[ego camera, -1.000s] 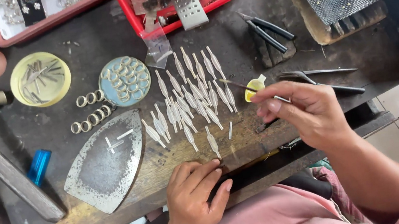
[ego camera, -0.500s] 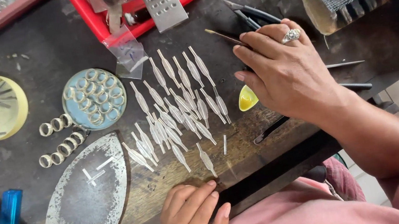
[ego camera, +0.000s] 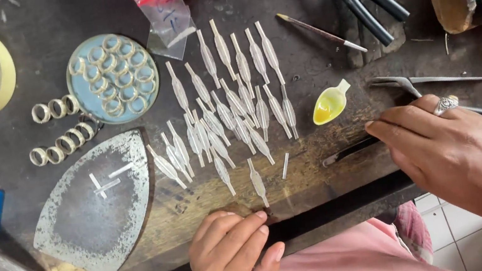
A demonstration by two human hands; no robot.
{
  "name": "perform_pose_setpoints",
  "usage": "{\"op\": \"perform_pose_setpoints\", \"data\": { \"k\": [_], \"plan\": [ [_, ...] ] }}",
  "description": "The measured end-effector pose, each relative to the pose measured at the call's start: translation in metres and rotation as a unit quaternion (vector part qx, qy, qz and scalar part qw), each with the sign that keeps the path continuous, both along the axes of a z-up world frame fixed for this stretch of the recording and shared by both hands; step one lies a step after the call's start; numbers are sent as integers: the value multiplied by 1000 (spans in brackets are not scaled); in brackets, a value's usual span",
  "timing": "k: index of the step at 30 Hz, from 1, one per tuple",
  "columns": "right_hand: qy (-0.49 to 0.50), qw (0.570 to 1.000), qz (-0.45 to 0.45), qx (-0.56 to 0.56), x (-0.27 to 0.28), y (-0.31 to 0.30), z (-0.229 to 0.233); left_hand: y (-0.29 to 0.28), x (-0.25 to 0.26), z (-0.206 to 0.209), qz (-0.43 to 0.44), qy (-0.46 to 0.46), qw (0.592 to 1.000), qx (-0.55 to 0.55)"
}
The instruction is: Applying flux or solder paste to small silver jewelry components using tweezers and an applicator tool on a workbench.
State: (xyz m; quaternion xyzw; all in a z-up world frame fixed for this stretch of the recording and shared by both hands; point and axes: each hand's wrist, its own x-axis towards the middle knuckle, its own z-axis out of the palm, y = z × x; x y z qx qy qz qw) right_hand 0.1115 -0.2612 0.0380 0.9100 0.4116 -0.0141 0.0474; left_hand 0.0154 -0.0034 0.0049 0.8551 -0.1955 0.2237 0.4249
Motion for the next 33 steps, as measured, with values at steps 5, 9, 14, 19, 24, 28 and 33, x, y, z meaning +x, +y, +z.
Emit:
{"op": "perform_pose_setpoints", "data": {
  "k": [5,9,14,19,24,28,33],
  "plan": [
    [70,989,-25,125,-7,-1,8,1,-5,-1,10,-12,1000,-3],
    [176,932,-163,272,-20,6,26,2,-9,-1,-29,-11,999,39],
    [312,782,-175,510,-31,29,-3,2,-12,-2,-30,2,996,85],
    [317,772,-154,528,-23,44,-11,4,-12,-2,-18,-14,998,59],
    [287,834,-88,463,-9,48,-13,3,-17,-6,84,-19,996,24],
    [291,840,-95,448,-4,53,-14,1,-19,-6,116,-13,992,37],
    [253,873,-117,400,-4,50,-16,2,-20,-7,117,-7,989,95]
  ]
}}
